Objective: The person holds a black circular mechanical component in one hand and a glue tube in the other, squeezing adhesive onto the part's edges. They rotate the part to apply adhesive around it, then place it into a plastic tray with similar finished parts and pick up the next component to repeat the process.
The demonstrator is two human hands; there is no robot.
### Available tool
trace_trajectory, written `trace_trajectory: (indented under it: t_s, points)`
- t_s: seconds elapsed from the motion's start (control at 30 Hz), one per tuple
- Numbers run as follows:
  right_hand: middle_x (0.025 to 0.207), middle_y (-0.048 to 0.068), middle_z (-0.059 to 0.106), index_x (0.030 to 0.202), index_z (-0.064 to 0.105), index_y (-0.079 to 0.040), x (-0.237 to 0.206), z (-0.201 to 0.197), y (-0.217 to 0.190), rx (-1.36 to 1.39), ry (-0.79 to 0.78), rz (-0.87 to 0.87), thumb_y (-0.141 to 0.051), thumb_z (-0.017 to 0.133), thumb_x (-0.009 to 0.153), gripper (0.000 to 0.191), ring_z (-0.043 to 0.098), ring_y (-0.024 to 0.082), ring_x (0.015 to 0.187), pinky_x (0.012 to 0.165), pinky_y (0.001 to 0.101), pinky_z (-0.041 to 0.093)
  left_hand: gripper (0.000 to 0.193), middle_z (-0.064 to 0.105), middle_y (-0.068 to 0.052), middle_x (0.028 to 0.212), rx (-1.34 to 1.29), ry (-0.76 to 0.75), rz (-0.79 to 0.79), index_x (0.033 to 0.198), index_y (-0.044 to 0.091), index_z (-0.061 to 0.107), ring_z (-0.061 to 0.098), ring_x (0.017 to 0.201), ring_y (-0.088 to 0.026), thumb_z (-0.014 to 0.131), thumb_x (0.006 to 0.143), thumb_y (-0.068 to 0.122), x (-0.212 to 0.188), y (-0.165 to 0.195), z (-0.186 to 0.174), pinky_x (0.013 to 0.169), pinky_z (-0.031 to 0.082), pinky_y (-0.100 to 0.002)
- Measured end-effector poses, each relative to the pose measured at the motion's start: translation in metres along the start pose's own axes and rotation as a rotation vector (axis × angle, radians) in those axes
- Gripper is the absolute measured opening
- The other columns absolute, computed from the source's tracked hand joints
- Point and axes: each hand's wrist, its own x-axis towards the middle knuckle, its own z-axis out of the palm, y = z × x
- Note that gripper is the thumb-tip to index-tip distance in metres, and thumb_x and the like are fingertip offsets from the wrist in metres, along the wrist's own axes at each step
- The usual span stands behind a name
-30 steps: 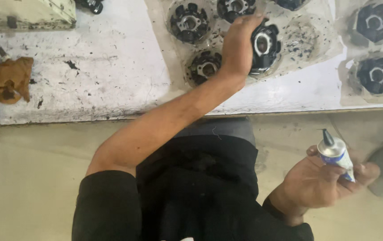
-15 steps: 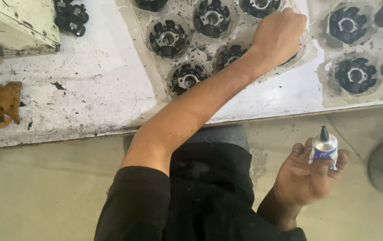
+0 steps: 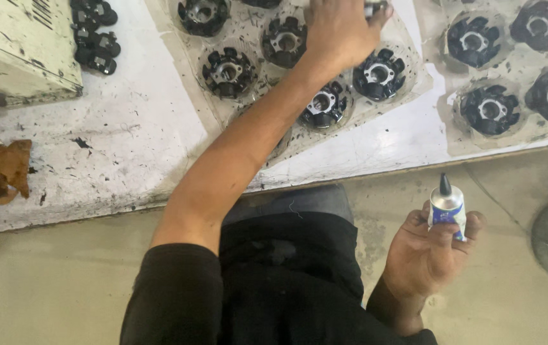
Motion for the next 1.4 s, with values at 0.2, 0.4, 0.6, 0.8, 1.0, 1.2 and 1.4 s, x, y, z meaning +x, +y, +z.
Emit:
trace_trajectory:
  t_s: [0.2,0.4,0.6,0.8,1.0,1.2,1.4]
  points:
    - [0.111,0.008,0.065,0.129,0.052,-0.009,-0.002,0.011,0.0,-0.062,-0.05,-0.013,-0.003,0.08,0.106,0.036,0.064,0.015,0.101,0.092,0.0243,0.049,0.043,0.073,-0.015,0.105,-0.914,-0.378,-0.107,0.111,0.013,0.057,0.078,0.099,-0.033,0.083,0.088,0.037,-0.082,0.024,-0.124,0.08,0.068,-0.04]
    - [0.101,0.009,0.065,0.116,0.055,-0.012,-0.019,0.039,0.015,-0.581,-0.211,-0.406,0.0,0.083,0.094,0.038,0.065,0.022,0.094,0.093,0.0316,0.054,0.059,0.051,-0.023,0.149,-2.023,-0.012,-0.403,0.136,0.017,0.053,0.059,0.133,-0.033,0.08,0.084,0.023,-0.153,0.055,-0.188,0.112,0.054,-0.041]
    - [0.09,0.015,0.067,0.101,0.052,-0.008,-0.042,0.059,0.015,-0.882,-0.411,-0.583,0.013,0.081,0.092,0.037,0.07,0.032,0.085,0.074,0.0402,0.062,0.042,0.058,-0.022,0.137,-1.722,0.128,-0.131,0.132,-0.002,0.059,0.065,0.12,-0.027,0.06,0.11,0.033,-0.193,0.057,-0.218,0.104,0.053,-0.036]
    - [0.088,0.013,0.066,0.101,0.054,-0.008,-0.052,0.068,0.018,-0.773,-0.403,-0.553,0.008,0.084,0.084,0.038,0.07,0.03,0.084,0.075,0.0392,0.061,0.036,0.069,-0.023,0.123,-1.322,0.184,-0.057,0.122,-0.01,0.064,0.065,0.117,-0.024,0.054,0.112,0.023,-0.211,0.059,-0.233,0.104,0.052,-0.033]
    - [0.093,0.014,0.065,0.105,0.052,-0.007,-0.058,0.074,0.012,-0.933,-0.431,-0.54,0.013,0.081,0.093,0.037,0.071,0.031,0.089,0.073,0.0363,0.063,0.035,0.071,-0.02,0.122,-1.28,0.165,-0.037,0.123,-0.007,0.066,0.065,0.12,-0.026,0.054,0.114,0.025,-0.212,0.058,-0.24,0.105,0.053,-0.034]
    - [0.089,0.015,0.063,0.101,0.05,-0.007,-0.056,0.076,0.01,-1.056,-0.509,-0.625,0.021,0.075,0.092,0.039,0.07,0.03,0.083,0.066,0.0349,0.062,0.036,0.072,-0.019,0.119,-1.19,0.128,-0.024,0.123,-0.004,0.067,0.067,0.118,-0.027,0.056,0.113,0.028,-0.215,0.056,-0.242,0.1,0.056,-0.034]
    - [0.097,0.013,0.065,0.1,0.052,-0.009,-0.054,0.072,0.005,-1.074,-0.532,-0.618,0.016,0.077,0.094,0.036,0.073,0.03,0.087,0.07,0.0347,0.065,0.032,0.07,-0.019,0.122,-1.389,0.138,-0.089,0.125,-0.005,0.061,0.063,0.126,-0.028,0.054,0.114,0.024,-0.215,0.056,-0.232,0.11,0.051,-0.038]
